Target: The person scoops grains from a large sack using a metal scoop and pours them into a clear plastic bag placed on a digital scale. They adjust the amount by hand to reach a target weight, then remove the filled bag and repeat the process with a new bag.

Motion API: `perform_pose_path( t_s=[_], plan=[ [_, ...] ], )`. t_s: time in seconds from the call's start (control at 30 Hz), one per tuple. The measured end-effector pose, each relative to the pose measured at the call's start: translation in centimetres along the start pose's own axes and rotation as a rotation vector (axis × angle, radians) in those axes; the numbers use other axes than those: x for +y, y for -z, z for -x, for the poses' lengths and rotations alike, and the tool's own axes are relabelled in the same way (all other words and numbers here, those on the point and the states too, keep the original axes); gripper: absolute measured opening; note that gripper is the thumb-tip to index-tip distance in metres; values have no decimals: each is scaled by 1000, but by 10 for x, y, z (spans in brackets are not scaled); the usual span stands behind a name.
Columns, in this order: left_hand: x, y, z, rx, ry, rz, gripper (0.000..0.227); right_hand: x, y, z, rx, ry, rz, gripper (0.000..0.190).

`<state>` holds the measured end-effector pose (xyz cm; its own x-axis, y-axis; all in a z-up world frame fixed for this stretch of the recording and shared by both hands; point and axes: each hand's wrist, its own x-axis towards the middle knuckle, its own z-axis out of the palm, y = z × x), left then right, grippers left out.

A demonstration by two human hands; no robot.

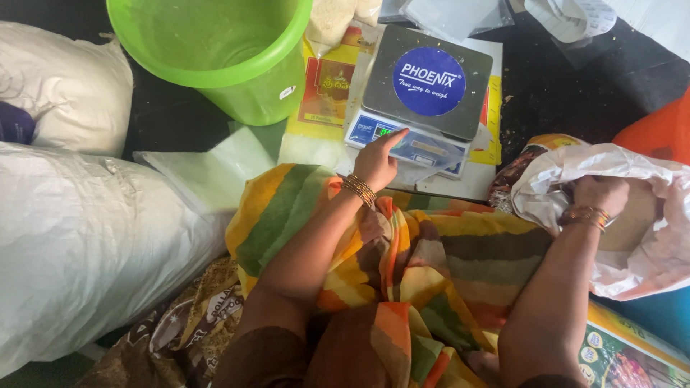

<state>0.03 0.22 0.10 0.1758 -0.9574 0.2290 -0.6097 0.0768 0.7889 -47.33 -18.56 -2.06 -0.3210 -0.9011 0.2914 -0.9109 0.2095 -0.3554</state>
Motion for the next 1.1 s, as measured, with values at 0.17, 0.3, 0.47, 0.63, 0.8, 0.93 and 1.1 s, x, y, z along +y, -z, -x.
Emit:
perform_pose_path(
  t_s=[0.17, 0.3, 0.47, 0.63, 0.8, 0.93, 1.1],
  plan=[
    [5, -1, 3, -10, 17, 22, 69, 20, 5, 7, 77, -368, -1153, 16],
    [5, 1, 5, 6, 18, -1, 68, 28, 2, 4, 110, -508, -1484, 10],
    [5, 3, 2, 23, 35, 32, 66, 43, 5, 5, 192, -483, -1537, 16],
    [8, 3, -1, 108, -25, 78, 62, 63, 12, 6, 373, -605, -1537, 30],
    [5, 0, -1, 94, -2, 83, 59, 74, 19, 11, 494, -571, -1549, 40],
    [4, -6, -2, 87, -15, 88, 58, 84, 29, 25, 579, -472, -1598, 44],
    [1, -5, 1, 94, -19, 76, 63, 93, 40, 54, 647, -604, -1824, 43]
  ],
)
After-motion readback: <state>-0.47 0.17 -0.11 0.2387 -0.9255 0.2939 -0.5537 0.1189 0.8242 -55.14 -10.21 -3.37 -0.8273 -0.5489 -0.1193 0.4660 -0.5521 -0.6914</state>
